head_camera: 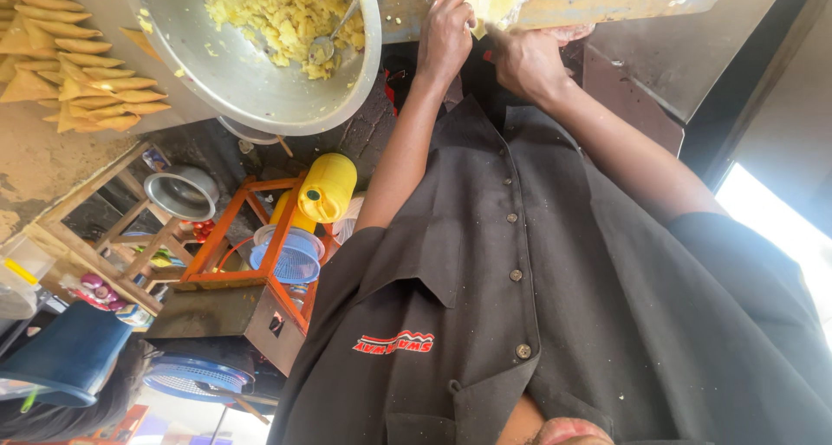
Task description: The person folds triangular pastry wrappers, applies a sealing liquid to the edges, fills them with a yellow mixture from a bowl, and seals them into samosas. The finished samosas are placed in a row on the table.
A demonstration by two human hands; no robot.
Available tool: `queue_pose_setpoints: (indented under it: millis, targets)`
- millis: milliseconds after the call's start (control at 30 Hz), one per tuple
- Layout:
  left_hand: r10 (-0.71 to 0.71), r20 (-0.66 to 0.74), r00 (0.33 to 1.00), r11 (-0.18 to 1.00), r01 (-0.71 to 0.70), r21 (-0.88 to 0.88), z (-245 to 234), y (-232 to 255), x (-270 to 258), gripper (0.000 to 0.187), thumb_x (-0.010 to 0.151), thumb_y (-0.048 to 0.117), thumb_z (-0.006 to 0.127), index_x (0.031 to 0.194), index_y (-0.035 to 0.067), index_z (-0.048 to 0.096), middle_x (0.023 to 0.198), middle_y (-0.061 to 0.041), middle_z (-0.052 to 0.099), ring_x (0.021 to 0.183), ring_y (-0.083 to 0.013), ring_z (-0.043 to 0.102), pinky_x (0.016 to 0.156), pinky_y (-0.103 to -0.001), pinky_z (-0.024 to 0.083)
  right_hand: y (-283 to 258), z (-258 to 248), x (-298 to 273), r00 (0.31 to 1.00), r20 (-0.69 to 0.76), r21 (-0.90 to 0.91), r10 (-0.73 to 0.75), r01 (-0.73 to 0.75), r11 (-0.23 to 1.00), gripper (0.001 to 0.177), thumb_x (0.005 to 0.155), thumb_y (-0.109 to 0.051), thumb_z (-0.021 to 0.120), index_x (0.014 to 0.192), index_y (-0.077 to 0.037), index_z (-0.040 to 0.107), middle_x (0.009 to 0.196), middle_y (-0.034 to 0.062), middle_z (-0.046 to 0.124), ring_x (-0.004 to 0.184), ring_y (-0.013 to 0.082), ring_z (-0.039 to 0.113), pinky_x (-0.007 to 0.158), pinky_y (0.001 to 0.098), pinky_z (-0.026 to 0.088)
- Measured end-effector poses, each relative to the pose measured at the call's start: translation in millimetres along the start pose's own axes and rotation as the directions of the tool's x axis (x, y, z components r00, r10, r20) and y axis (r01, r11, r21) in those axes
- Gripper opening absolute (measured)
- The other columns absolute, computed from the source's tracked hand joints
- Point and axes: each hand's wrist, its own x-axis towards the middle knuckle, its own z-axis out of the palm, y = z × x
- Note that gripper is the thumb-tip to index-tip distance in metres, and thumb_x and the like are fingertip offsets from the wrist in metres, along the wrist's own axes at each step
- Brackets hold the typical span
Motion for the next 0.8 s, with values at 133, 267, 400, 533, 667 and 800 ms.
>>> queue_pose_setpoints:
  millis: [133, 267, 400, 533, 667, 800]
  targets:
    - [0.024, 0.027, 0.999, 0.998, -0.025, 0.051, 4.0, -5.4, -4.7, 0.008, 0.078, -0.012, 0.065, 0.077, -0.004, 0.068, 0.128, -0.018, 0.068, 0.131, -0.0352, 0.056, 0.106, -0.044, 0.049, 18.7, 12.2, 33.0, 0.993, -0.089, -0.039, 0.079, -0.083, 0.996, 0.065, 0.08, -0.004, 0.066, 0.144, -0.004, 0.06, 0.078, 0.0197, 0.066, 0.061, 0.036, 0.065, 0.051, 0.0466, 0.049]
    - [0.03, 0.06, 0.998, 0.991, -0.037, 0.129, 1.4, -5.1, -0.6, 0.01, 0.075, -0.009, 0.068, 0.069, -0.002, 0.066, 0.126, -0.016, 0.07, 0.129, -0.0341, 0.057, 0.106, -0.044, 0.05, 38.5, 6.2, 51.2, 0.962, 0.019, -0.033, 0.272, -0.272, 0.962, 0.019, 0.095, -0.003, 0.06, 0.114, -0.002, 0.064, 0.091, 0.0203, 0.068, 0.078, 0.0356, 0.067, 0.069, 0.0468, 0.053]
    - [-0.05, 0.036, 0.998, 0.998, 0.048, 0.043, -1.4, 2.5, 17.3, 0.03, 0.081, -0.011, 0.062, 0.107, -0.001, 0.072, 0.113, -0.013, 0.071, 0.119, -0.0329, 0.063, 0.103, -0.046, 0.051, 35.8, -6.0, 28.6, 0.899, -0.408, -0.013, 0.159, -0.18, 0.984, 0.037, 0.085, -0.001, 0.062, 0.122, -0.002, 0.062, 0.102, 0.0222, 0.069, 0.09, 0.0376, 0.068, 0.071, 0.0468, 0.054]
    - [0.082, -0.056, 0.995, 0.994, -0.078, 0.071, 3.2, 3.3, 29.3, 0.032, 0.079, -0.002, 0.069, 0.111, -0.001, 0.069, 0.104, -0.017, 0.068, 0.102, -0.038, 0.062, 0.089, -0.048, 0.05, 32.1, -0.4, 24.2, 0.787, -0.553, 0.107, 0.275, -0.26, 0.96, 0.048, 0.072, 0.007, 0.061, 0.12, 0.006, 0.065, 0.104, 0.0245, 0.07, 0.085, 0.0369, 0.068, 0.069, 0.0446, 0.057]
    - [0.046, -0.024, 0.999, 0.987, -0.041, 0.155, 11.6, -1.4, 36.6, 0.026, 0.08, -0.001, 0.067, 0.105, 0.003, 0.071, 0.102, -0.014, 0.07, 0.101, -0.0365, 0.064, 0.09, -0.048, 0.05, 34.5, 7.0, 32.9, 0.71, -0.399, 0.432, 0.58, -0.413, 0.802, 0.017, 0.09, 0.001, 0.077, 0.106, -0.002, 0.073, 0.088, 0.0139, 0.073, 0.077, 0.0275, 0.073, 0.07, 0.0428, 0.056]
    - [-0.021, -0.13, 0.991, 0.992, 0.037, 0.122, 26.3, -6.5, 43.2, 0.01, 0.088, 0.011, 0.069, 0.091, 0.002, 0.071, 0.088, -0.014, 0.072, 0.088, -0.036, 0.067, 0.082, -0.05, 0.05, 30.2, 7.2, 30.8, 0.74, -0.45, 0.522, 0.499, -0.235, 0.82, 0.01, 0.09, 0.003, 0.076, 0.099, -0.002, 0.074, 0.094, 0.0122, 0.076, 0.079, 0.0247, 0.075, 0.071, 0.038, 0.059]
